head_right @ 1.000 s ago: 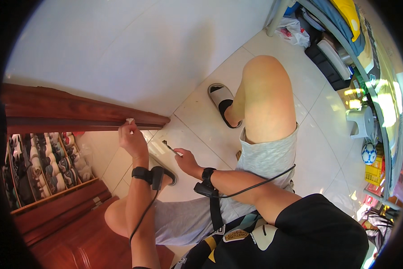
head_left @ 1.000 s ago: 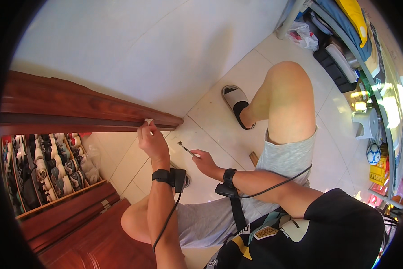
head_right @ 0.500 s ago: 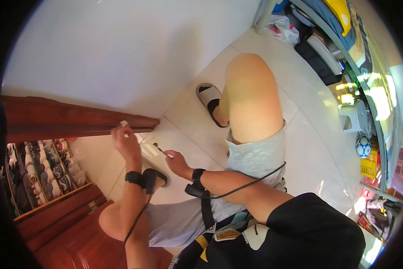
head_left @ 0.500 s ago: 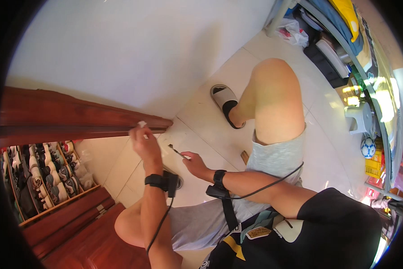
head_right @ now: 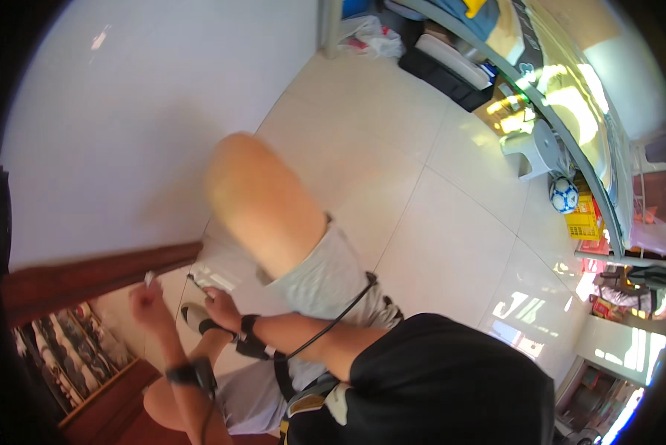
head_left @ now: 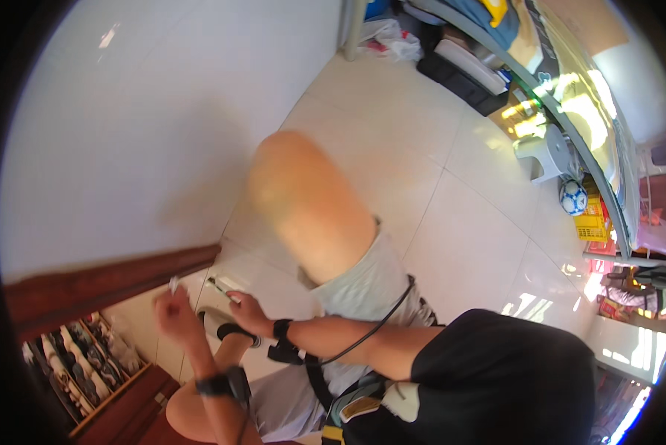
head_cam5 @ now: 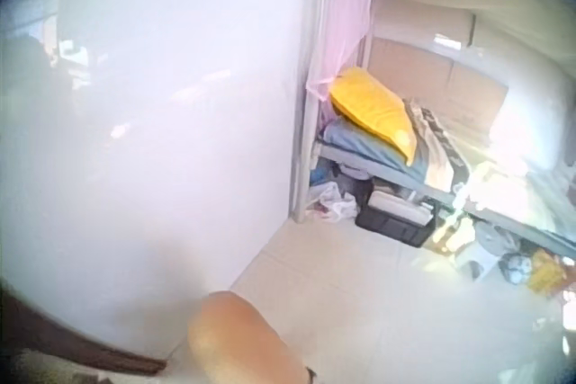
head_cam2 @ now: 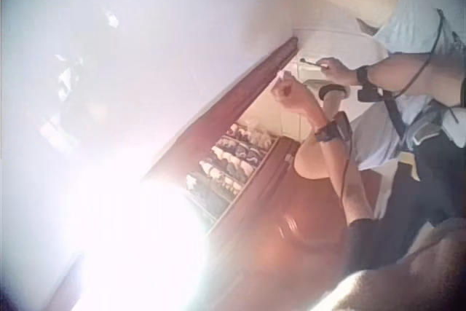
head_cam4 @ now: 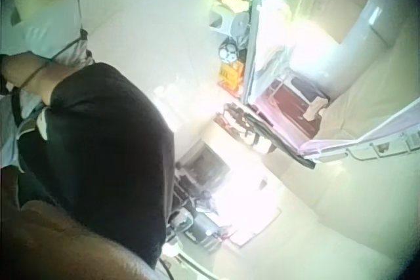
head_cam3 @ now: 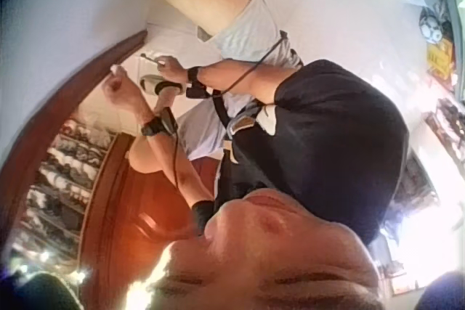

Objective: Repairing and cleaning a magnetic door stop on a bedroom wall.

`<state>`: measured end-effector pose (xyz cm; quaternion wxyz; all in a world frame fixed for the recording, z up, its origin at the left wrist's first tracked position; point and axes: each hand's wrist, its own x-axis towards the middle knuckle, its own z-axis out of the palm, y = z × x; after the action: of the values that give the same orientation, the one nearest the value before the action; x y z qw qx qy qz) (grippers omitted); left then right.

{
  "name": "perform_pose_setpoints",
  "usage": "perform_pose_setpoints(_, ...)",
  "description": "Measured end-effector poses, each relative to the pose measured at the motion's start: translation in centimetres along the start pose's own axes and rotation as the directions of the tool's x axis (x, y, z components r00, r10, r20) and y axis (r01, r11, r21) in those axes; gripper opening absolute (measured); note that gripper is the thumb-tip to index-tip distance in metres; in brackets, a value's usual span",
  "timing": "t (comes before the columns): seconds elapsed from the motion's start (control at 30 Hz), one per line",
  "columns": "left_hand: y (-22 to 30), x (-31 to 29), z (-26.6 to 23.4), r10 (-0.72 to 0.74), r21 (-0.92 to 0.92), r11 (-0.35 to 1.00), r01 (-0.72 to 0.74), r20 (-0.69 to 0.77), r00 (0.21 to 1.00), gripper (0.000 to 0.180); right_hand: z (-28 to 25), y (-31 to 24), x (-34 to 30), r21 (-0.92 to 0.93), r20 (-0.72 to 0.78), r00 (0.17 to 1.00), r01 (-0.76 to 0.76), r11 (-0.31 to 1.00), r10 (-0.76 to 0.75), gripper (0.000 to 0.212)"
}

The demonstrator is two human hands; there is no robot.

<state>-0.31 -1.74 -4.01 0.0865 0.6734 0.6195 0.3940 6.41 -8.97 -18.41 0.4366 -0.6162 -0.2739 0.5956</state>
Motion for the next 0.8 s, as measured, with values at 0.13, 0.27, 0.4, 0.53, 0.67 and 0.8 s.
perform_pose_setpoints(0.13,6.7,-4.0,-6.7,-0.264,-0.033,0.965,0.262,-0.127,0.956,0.025,2.0,-1.7,0.0,0.214,-0.118,0.991,-0.029,0.976,0.055,0.036)
perform_pose_setpoints(0.27,13.9,-7.2,-10.4,-0.213,0.037,0.966,0.254,-0.443,0.871,0.028,4.0,-5.3,0.4,0.503,-0.065,0.991,-0.067,0.861,0.115,0.036)
perform_pose_setpoints(0.4,18.9,-9.1,-10.4,-0.378,-0.098,0.907,0.409,-0.617,0.690,0.032,4.4,-11.8,-0.9,0.683,-0.043,0.999,0.043,0.730,-0.019,0.036)
perform_pose_setpoints(0.53,18.8,-9.5,-11.0,-0.337,-0.185,0.940,0.285,-0.621,0.708,0.033,3.6,-16.9,-3.5,0.733,0.068,0.995,0.004,0.680,-0.078,0.036)
perform_pose_setpoints(0.67,17.3,-8.8,-11.3,-0.307,-0.250,0.948,0.198,-0.543,0.781,0.025,0.5,-21.6,-5.0,0.829,0.053,0.985,0.047,0.557,-0.163,0.036)
perform_pose_setpoints(0.8,14.9,-8.1,-10.0,-0.391,-0.419,0.886,0.198,-0.448,0.804,0.021,-7.3,-27.2,-8.1,0.823,0.196,0.947,-0.019,0.568,-0.253,0.041)
